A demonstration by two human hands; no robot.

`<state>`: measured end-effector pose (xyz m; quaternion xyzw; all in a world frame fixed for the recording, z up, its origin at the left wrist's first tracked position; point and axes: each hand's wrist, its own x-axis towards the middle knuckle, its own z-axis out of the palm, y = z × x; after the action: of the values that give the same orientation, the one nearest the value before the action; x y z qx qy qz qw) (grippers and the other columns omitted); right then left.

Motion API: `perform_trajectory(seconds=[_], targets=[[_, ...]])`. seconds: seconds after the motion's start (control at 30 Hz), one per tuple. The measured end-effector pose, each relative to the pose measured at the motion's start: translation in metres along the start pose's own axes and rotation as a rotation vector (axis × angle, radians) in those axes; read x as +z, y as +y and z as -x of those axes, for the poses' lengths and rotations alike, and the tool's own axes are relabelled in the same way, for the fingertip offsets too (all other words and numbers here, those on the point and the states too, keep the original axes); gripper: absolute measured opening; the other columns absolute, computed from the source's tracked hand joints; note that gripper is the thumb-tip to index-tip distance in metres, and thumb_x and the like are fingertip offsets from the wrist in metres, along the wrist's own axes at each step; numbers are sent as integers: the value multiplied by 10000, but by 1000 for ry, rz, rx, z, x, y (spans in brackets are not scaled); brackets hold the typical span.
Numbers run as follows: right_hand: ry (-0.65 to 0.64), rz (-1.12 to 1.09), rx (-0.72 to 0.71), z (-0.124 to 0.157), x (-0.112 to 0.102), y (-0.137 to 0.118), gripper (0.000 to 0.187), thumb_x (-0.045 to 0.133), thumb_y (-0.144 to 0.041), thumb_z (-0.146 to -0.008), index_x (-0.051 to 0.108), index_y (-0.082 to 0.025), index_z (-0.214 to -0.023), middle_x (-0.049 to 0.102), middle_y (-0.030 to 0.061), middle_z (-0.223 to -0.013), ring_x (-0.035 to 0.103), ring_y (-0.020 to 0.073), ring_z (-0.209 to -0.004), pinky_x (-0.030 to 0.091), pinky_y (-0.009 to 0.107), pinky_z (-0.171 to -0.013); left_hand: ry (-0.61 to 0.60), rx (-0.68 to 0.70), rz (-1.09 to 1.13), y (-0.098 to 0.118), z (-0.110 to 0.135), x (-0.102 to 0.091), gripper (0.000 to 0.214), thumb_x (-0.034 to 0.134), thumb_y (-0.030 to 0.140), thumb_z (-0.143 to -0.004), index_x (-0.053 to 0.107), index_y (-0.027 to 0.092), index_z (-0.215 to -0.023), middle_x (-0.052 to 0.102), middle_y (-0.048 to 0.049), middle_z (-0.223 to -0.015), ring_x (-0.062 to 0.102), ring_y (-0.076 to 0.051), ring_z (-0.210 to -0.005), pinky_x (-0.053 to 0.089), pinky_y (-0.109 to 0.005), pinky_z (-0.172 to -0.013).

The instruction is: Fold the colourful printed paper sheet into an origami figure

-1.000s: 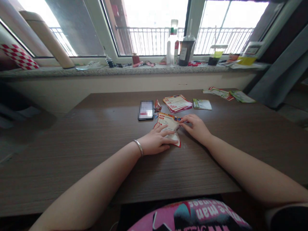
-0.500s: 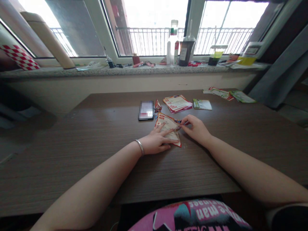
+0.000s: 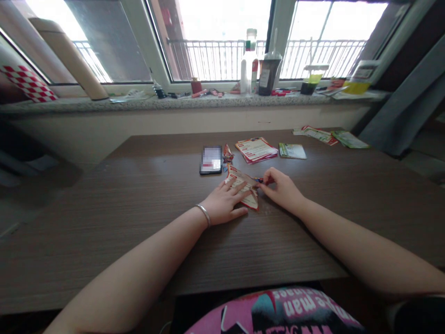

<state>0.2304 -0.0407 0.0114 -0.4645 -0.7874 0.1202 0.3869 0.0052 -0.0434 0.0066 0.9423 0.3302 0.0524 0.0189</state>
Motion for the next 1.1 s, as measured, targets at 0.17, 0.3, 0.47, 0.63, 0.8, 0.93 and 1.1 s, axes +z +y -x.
perform_trajectory(seconds=[0.17, 0.3, 0.47, 0.63, 0.8, 0.93, 1.1], targets=[[-20, -2, 40, 0, 1, -1, 191, 582, -247, -758, 392, -229, -753, 531, -14, -715, 543, 151, -661, 443, 282, -626, 71, -17, 37, 2, -2, -4, 555, 475, 477, -892, 396, 206, -1369, 369, -104, -1462, 279, -277, -1370, 231, -462, -1117], [-8, 0, 61, 1, 2, 0, 215, 588, -257, -745, 375, -234, -756, 524, -18, -708, 542, 148, -646, 440, 273, -609, 109, -84, 86, 3, -3, -6, 526, 532, 469, -862, 476, 138, -1267, 438, -150, -1399, 393, -261, -1305, 307, -415, -1092], [4, 13, 97, 1, 1, 0, 230, 593, -280, -739, 369, -235, -763, 526, -22, -692, 541, 145, -621, 428, 264, -582, 128, -132, 92, 4, -3, -5, 525, 581, 476, -828, 495, 117, -1201, 503, -164, -1320, 480, -265, -1223, 385, -382, -1034], [9, 33, 132, 2, 1, -3, 237, 601, -304, -741, 378, -234, -781, 522, -31, -675, 521, 134, -578, 404, 255, -548, 147, -130, 40, 3, -4, -7, 518, 597, 491, -815, 497, 129, -1170, 578, -147, -1210, 553, -278, -1115, 451, -393, -947], [38, 6, 147, 2, 3, 0, 240, 605, -307, -751, 383, -231, -799, 522, -26, -707, 536, 138, -611, 411, 256, -559, 228, -139, 2, 1, -4, -5, 608, 663, 486, -766, 457, 150, -1229, 574, -144, -1217, 572, -298, -1081, 475, -428, -911], [29, 20, 138, 2, 3, 5, 206, 590, -287, -766, 399, -229, -819, 540, -16, -747, 530, 132, -608, 415, 258, -562, 326, -140, 15, 0, -5, 0, 786, 737, 378, -719, 335, 170, -1363, 346, -175, -1443, 458, -305, -1250, 472, -407, -958], [-1, 42, 120, 2, 2, 3, 176, 583, -282, -781, 427, -225, -839, 560, -8, -785, 534, 125, -603, 427, 259, -567, 403, -116, -25, 0, -6, 1, 754, 661, 316, -776, 284, 178, -1415, 300, -169, -1470, 421, -293, -1286, 478, -396, -962]])
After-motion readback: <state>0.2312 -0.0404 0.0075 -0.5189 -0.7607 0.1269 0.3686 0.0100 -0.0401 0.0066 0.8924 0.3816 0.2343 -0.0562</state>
